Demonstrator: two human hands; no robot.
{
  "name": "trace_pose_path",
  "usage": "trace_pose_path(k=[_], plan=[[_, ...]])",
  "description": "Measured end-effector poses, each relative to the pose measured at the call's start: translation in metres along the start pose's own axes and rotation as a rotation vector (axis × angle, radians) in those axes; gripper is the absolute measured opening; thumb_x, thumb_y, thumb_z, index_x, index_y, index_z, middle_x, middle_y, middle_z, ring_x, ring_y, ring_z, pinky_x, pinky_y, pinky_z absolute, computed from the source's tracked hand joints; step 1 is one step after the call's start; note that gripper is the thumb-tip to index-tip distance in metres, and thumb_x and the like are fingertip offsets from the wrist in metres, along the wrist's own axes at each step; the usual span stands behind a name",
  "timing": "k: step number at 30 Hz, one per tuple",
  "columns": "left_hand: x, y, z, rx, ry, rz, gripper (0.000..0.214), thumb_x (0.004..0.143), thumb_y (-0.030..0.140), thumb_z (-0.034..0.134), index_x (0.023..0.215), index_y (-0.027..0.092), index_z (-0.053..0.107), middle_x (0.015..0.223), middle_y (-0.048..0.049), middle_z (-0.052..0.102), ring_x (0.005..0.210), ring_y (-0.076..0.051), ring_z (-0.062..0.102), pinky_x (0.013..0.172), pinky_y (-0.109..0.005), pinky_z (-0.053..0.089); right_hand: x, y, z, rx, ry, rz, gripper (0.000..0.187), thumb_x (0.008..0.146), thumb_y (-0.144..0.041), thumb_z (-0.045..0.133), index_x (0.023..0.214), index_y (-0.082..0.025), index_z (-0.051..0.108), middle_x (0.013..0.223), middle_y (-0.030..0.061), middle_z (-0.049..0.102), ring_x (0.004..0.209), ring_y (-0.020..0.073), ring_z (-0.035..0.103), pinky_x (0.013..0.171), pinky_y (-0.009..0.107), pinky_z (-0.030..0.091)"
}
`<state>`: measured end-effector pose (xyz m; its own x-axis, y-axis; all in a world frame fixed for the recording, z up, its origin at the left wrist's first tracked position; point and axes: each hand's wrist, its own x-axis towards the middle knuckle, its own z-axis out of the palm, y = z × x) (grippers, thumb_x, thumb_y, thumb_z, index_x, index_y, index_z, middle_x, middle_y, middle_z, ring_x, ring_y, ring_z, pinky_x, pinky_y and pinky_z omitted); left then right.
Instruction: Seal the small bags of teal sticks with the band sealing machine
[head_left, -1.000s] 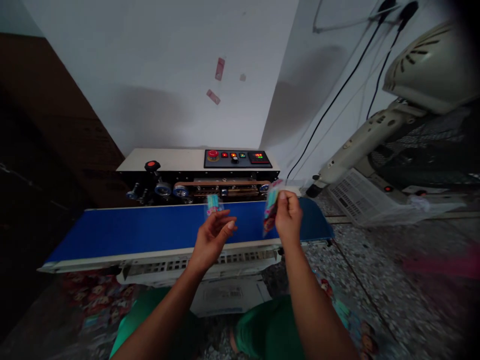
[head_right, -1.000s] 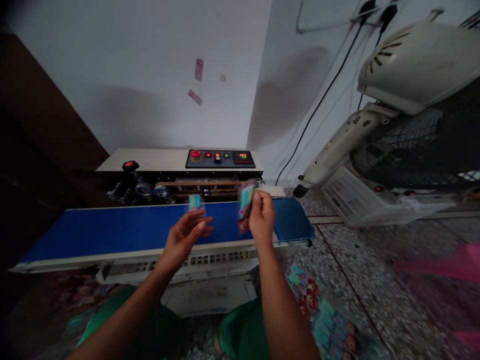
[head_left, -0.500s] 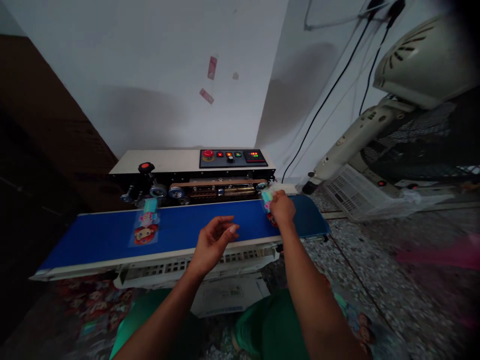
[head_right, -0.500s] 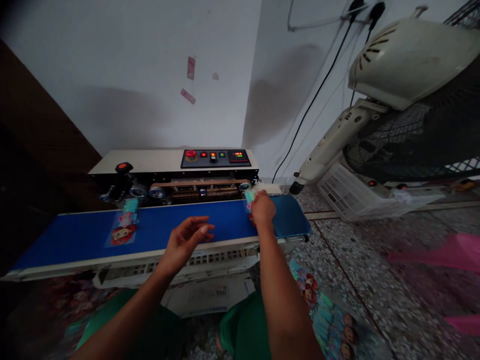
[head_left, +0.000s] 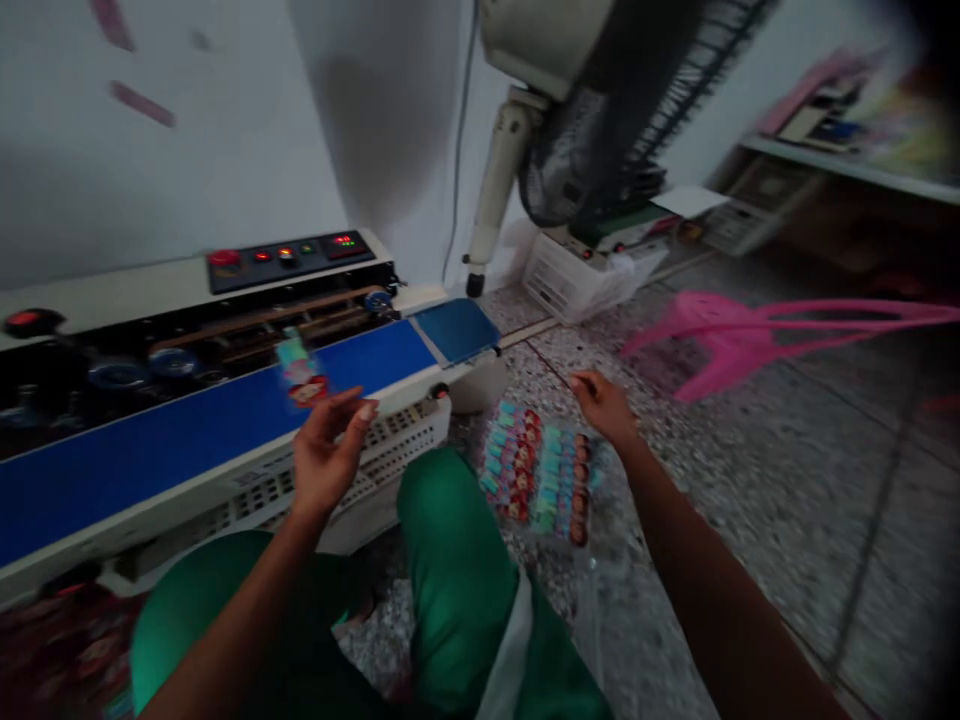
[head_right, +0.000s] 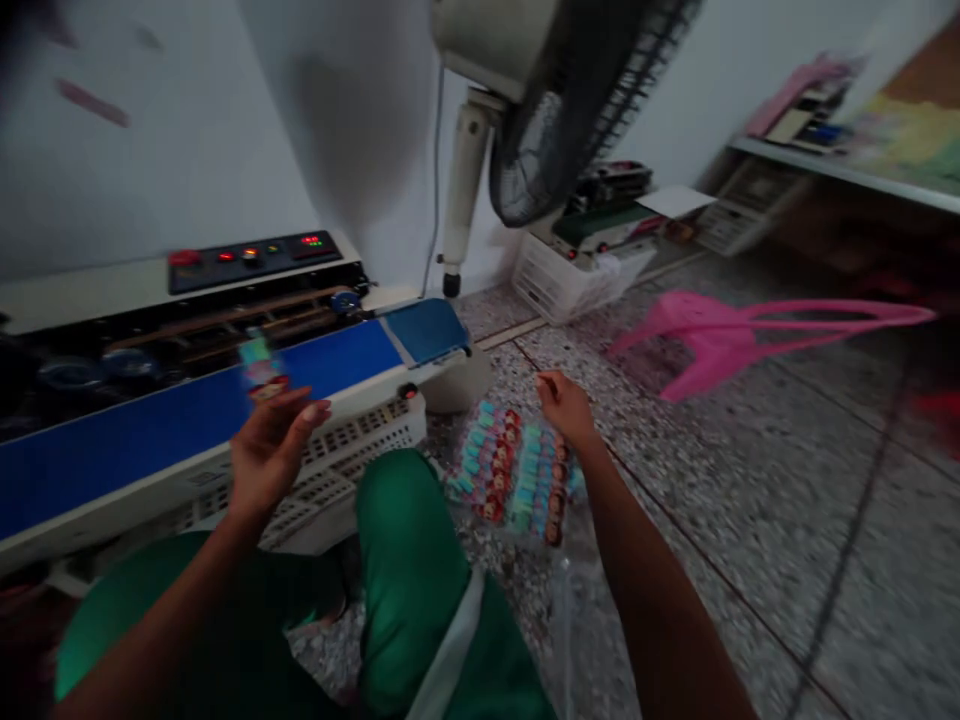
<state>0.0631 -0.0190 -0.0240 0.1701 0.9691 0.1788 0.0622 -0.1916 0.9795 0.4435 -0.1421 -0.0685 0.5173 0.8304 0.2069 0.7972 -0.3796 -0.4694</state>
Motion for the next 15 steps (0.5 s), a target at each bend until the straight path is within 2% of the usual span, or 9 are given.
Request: trace_pose_path(k=[3, 6, 10, 12, 15], plan=[[-0.042, 0.006, 0.035, 0.076, -0.141, 0.037, 0.036, 0.077, 0.034, 0.063, 0.109, 0.018, 0.057, 0.098, -0.0073, 0.068, 0.094, -0.021, 0.063, 0.088, -0.035, 0.047, -0.056, 0.087, -0.018, -0.259, -0.197, 0.278, 0.035, 0.088, -0.032, 0.039, 0.113, -0.015, 0.056, 0.098, 0.009, 0.066, 0.084, 0.0178, 0.059, 0.074, 0.027, 0.04], [-0.079, 0.005, 0.064, 0.184, -0.319, 0.119, 0.031, 0.079, 0.03, 0.059, 0.108, 0.019, 0.058, 0.1, -0.0072, 0.068, 0.097, -0.022, 0.061, 0.092, -0.037, 0.044, -0.108, 0.147, -0.018, -0.322, -0.325, 0.43, 0.031, 0.085, -0.025, 0.045, 0.109, -0.011, 0.059, 0.095, 0.0122, 0.066, 0.087, 0.0202, 0.06, 0.074, 0.027, 0.041], [-0.097, -0.009, 0.08, 0.394, -0.413, 0.292, 0.025, 0.076, 0.028, 0.062, 0.1, 0.023, 0.063, 0.103, -0.0058, 0.067, 0.1, -0.024, 0.059, 0.095, -0.039, 0.041, -0.154, 0.191, 0.003, -0.366, -0.475, 0.518, 0.029, 0.081, -0.022, 0.054, 0.108, -0.012, 0.059, 0.104, 0.0126, 0.063, 0.095, 0.0197, 0.058, 0.079, 0.028, 0.041], [-0.096, -0.016, 0.08, 0.437, -0.4, 0.314, 0.024, 0.075, 0.028, 0.063, 0.099, 0.022, 0.063, 0.104, -0.0059, 0.066, 0.099, -0.025, 0.06, 0.093, -0.039, 0.043, -0.162, 0.205, 0.019, -0.381, -0.524, 0.525, 0.031, 0.083, -0.027, 0.054, 0.111, -0.014, 0.056, 0.111, 0.0106, 0.059, 0.098, 0.0191, 0.056, 0.084, 0.032, 0.042], [-0.093, -0.019, 0.077, 0.518, -0.384, 0.339, 0.028, 0.074, 0.029, 0.063, 0.102, 0.022, 0.062, 0.101, -0.0057, 0.067, 0.094, -0.025, 0.062, 0.088, -0.038, 0.045, -0.156, 0.222, 0.044, -0.4, -0.568, 0.511, 0.038, 0.085, -0.033, 0.053, 0.118, -0.014, 0.05, 0.119, 0.0103, 0.053, 0.103, 0.0205, 0.053, 0.087, 0.039, 0.042]])
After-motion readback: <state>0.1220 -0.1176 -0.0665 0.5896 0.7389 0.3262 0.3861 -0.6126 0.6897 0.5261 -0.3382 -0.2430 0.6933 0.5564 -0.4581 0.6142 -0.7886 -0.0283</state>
